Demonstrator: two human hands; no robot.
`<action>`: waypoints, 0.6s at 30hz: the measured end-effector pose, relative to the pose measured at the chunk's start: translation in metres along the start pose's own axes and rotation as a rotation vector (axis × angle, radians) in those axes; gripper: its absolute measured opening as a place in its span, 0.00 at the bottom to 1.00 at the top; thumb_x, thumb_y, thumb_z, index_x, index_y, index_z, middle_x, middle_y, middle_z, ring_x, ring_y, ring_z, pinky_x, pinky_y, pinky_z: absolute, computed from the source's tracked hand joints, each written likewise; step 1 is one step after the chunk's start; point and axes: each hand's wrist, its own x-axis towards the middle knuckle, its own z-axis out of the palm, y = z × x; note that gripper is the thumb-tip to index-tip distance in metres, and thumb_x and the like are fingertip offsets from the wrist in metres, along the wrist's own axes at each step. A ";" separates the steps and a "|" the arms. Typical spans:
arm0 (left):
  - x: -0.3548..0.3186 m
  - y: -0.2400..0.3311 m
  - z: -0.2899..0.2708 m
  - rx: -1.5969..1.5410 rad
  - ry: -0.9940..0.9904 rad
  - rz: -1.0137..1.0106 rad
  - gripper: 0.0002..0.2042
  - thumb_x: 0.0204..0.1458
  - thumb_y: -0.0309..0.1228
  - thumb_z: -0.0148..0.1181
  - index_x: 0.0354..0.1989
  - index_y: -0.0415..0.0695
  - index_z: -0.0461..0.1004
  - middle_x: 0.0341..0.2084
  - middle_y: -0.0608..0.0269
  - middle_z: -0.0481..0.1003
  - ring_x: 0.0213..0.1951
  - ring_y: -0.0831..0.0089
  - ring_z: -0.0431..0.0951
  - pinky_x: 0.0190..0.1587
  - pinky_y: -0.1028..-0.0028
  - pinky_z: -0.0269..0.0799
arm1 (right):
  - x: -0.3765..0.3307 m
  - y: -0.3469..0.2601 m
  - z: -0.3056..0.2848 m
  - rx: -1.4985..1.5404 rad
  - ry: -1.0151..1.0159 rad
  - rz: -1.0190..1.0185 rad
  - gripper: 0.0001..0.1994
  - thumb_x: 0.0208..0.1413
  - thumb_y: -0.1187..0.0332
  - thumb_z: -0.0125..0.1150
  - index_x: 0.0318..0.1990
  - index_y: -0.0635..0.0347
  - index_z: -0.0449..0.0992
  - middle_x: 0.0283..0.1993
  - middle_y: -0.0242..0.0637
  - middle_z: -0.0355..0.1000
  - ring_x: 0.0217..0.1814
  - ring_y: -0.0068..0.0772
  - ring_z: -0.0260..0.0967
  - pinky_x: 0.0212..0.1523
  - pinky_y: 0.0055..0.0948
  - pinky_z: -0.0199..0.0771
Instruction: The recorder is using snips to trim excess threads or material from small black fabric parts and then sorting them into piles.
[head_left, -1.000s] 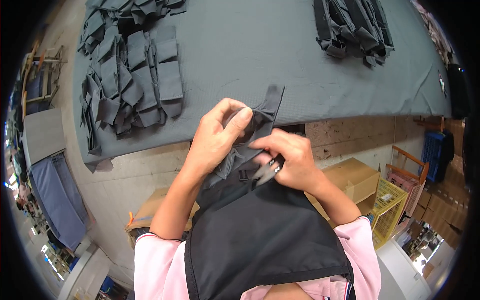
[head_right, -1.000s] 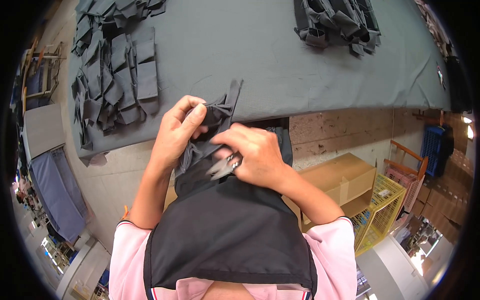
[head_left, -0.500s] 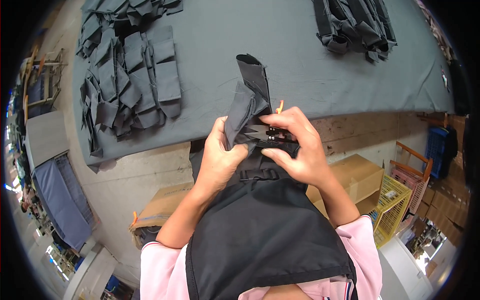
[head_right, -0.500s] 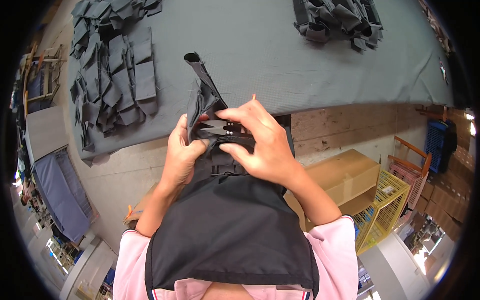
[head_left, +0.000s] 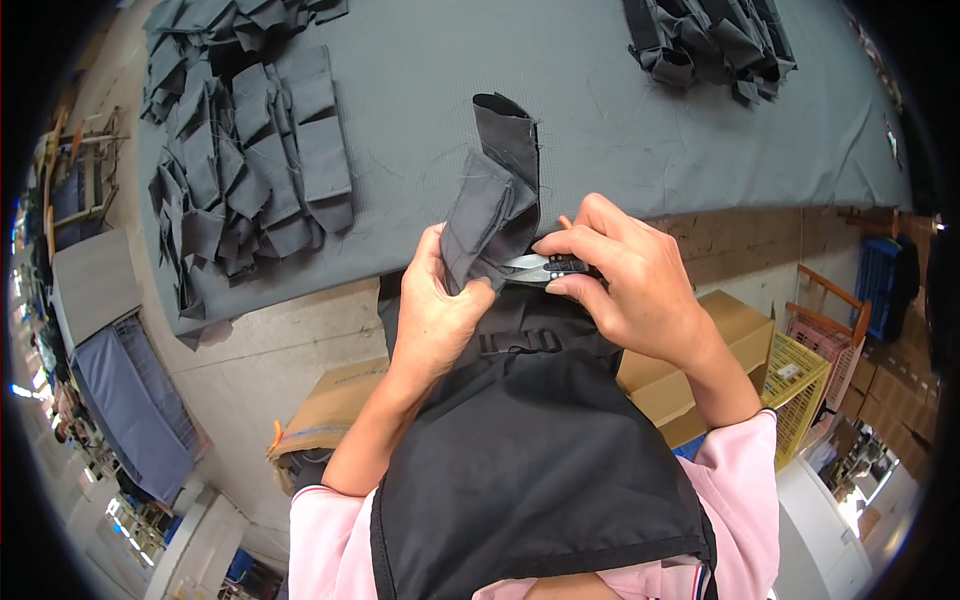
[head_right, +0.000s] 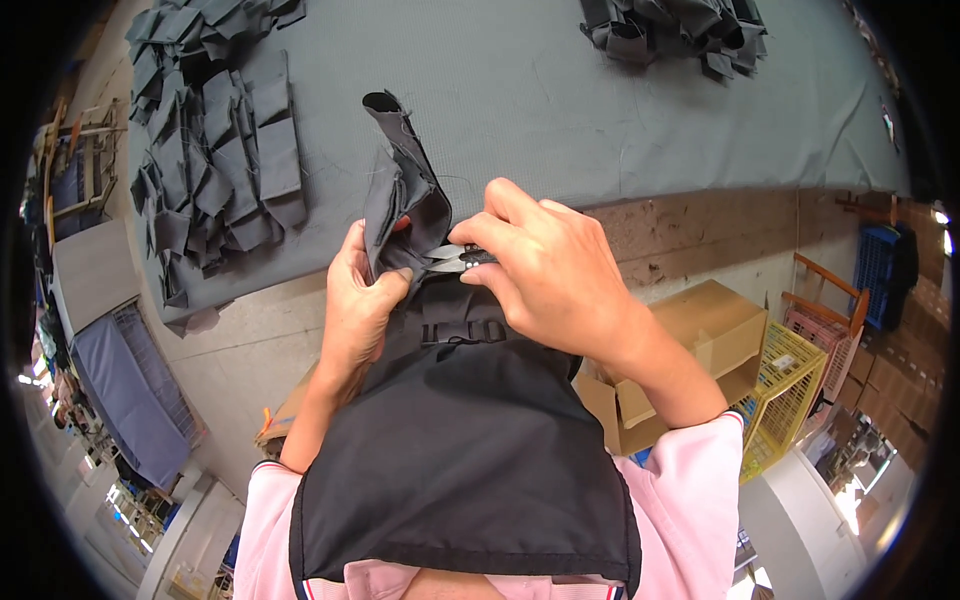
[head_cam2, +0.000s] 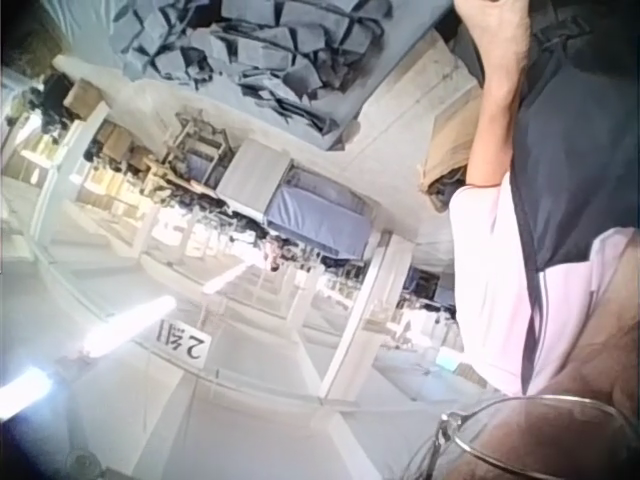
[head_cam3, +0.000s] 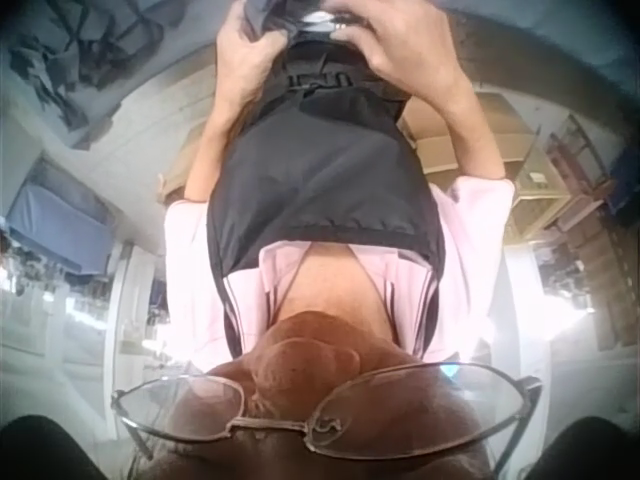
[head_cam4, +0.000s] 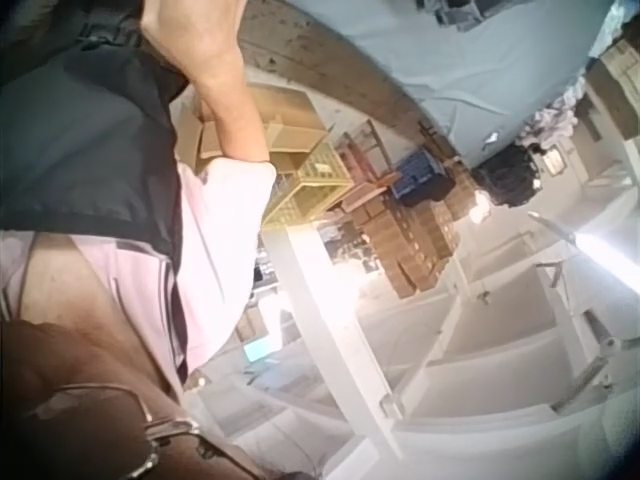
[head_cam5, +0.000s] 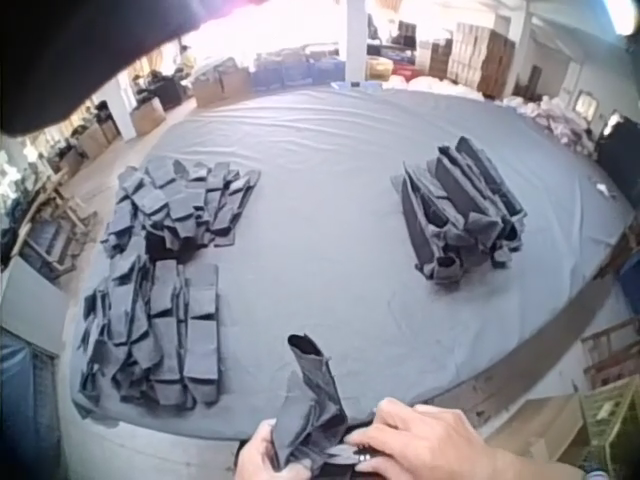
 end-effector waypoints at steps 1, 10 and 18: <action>0.000 0.000 0.000 0.007 -0.005 0.019 0.23 0.40 0.15 0.47 0.49 0.34 0.64 0.42 0.64 0.70 0.42 0.81 0.68 0.47 0.80 0.63 | 0.002 0.001 -0.001 0.015 -0.034 -0.018 0.13 0.38 0.74 0.66 0.35 0.57 0.72 0.32 0.34 0.63 0.26 0.39 0.63 0.27 0.34 0.64; 0.001 0.002 -0.001 0.022 -0.017 -0.022 0.23 0.39 0.15 0.46 0.49 0.34 0.65 0.41 0.63 0.70 0.42 0.81 0.68 0.47 0.80 0.63 | 0.009 0.001 -0.006 -0.008 -0.126 -0.042 0.10 0.40 0.73 0.65 0.31 0.59 0.72 0.31 0.35 0.63 0.28 0.41 0.65 0.28 0.35 0.65; 0.000 0.001 -0.001 0.049 -0.012 -0.041 0.22 0.39 0.15 0.47 0.49 0.34 0.65 0.40 0.63 0.70 0.40 0.81 0.70 0.46 0.80 0.64 | 0.009 0.004 -0.007 -0.019 -0.129 -0.057 0.09 0.40 0.73 0.65 0.31 0.59 0.72 0.31 0.34 0.63 0.28 0.40 0.66 0.28 0.36 0.65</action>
